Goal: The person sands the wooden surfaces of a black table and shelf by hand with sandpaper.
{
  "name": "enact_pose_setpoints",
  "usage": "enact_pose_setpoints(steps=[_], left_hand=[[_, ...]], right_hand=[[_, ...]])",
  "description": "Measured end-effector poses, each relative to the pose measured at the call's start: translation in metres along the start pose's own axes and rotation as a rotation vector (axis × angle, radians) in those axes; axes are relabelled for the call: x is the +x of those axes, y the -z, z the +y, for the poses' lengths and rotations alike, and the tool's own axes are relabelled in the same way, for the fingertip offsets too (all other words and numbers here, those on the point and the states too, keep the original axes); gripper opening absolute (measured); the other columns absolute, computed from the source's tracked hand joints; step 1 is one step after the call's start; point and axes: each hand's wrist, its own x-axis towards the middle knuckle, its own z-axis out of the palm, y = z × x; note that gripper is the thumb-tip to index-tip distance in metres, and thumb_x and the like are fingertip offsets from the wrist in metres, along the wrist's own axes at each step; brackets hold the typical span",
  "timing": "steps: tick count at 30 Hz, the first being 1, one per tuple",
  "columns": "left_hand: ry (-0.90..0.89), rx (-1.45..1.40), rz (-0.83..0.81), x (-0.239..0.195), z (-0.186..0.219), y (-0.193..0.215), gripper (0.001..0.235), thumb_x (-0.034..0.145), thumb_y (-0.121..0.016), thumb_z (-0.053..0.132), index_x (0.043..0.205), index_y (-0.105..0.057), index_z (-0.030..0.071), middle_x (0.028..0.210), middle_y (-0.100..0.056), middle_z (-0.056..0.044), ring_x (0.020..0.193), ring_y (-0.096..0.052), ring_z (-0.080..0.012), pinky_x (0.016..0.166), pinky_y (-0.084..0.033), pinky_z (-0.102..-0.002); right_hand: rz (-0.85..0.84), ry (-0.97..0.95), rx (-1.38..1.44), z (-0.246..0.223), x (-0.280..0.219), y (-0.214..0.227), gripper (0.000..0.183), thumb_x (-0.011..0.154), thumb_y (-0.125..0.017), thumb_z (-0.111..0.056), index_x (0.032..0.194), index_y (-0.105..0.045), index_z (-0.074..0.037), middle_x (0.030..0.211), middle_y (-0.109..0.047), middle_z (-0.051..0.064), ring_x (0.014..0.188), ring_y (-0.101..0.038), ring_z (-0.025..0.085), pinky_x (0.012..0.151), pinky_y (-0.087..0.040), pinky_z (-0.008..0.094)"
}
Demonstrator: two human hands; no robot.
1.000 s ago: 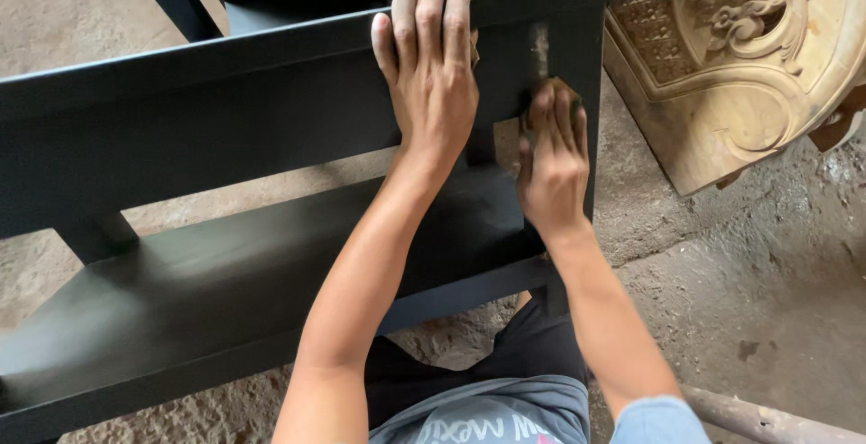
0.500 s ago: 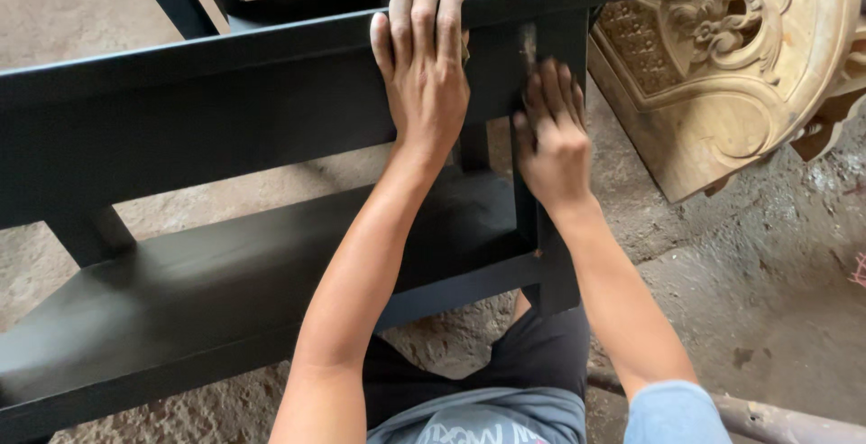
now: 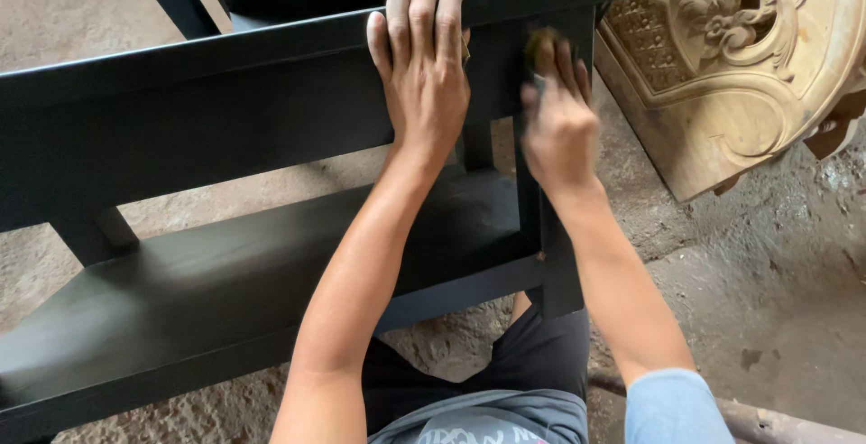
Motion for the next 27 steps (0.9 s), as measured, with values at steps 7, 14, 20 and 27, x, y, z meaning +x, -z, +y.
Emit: enact_pose_setpoints(steps=[7,14,20,27], left_hand=[[0.009,-0.016,-0.037,-0.003,0.0,0.002,0.045,0.113,-0.062,0.014,0.153,-0.042,0.015,0.15,-0.046,-0.006,0.149,-0.038,-0.0284,0.122,-0.026,-0.048],[0.001,0.006,-0.015,-0.001,0.0,-0.001,0.043,0.113,-0.061,0.015,0.152,-0.044,0.016,0.149,-0.047,-0.004,0.147,-0.039,-0.0271,0.126,-0.026,-0.05],[-0.013,0.019,0.011,0.002,-0.001,0.0,0.043,0.113,-0.061,0.016,0.152,-0.043,0.015,0.15,-0.046,-0.006,0.148,-0.037,-0.0282,0.126,-0.025,-0.05],[0.008,-0.002,-0.028,0.0,0.002,0.001,0.042,0.113,-0.061,0.016,0.152,-0.045,0.015,0.149,-0.047,-0.006,0.148,-0.038,-0.0281,0.126,-0.026,-0.049]], right_hand=[[0.082,0.023,-0.17,-0.02,-0.021,0.002,0.044,0.108,-0.055,-0.004,0.148,-0.046,0.01,0.141,-0.06,0.027,0.139,-0.058,0.04,0.125,-0.035,0.057],[0.061,0.092,-0.034,-0.011,-0.025,0.008,0.04,0.112,-0.049,-0.009,0.145,-0.053,0.013,0.146,-0.059,0.03,0.142,-0.053,0.042,0.122,-0.038,0.056],[0.077,-0.038,0.008,-0.005,-0.04,0.013,0.04,0.113,-0.047,-0.018,0.141,-0.063,0.005,0.141,-0.063,0.018,0.14,-0.058,0.034,0.124,-0.04,0.056],[0.028,-0.084,-0.075,-0.017,-0.042,0.007,0.042,0.113,-0.047,-0.021,0.141,-0.064,0.005,0.152,-0.055,0.021,0.15,-0.042,0.039,0.126,-0.019,0.058]])
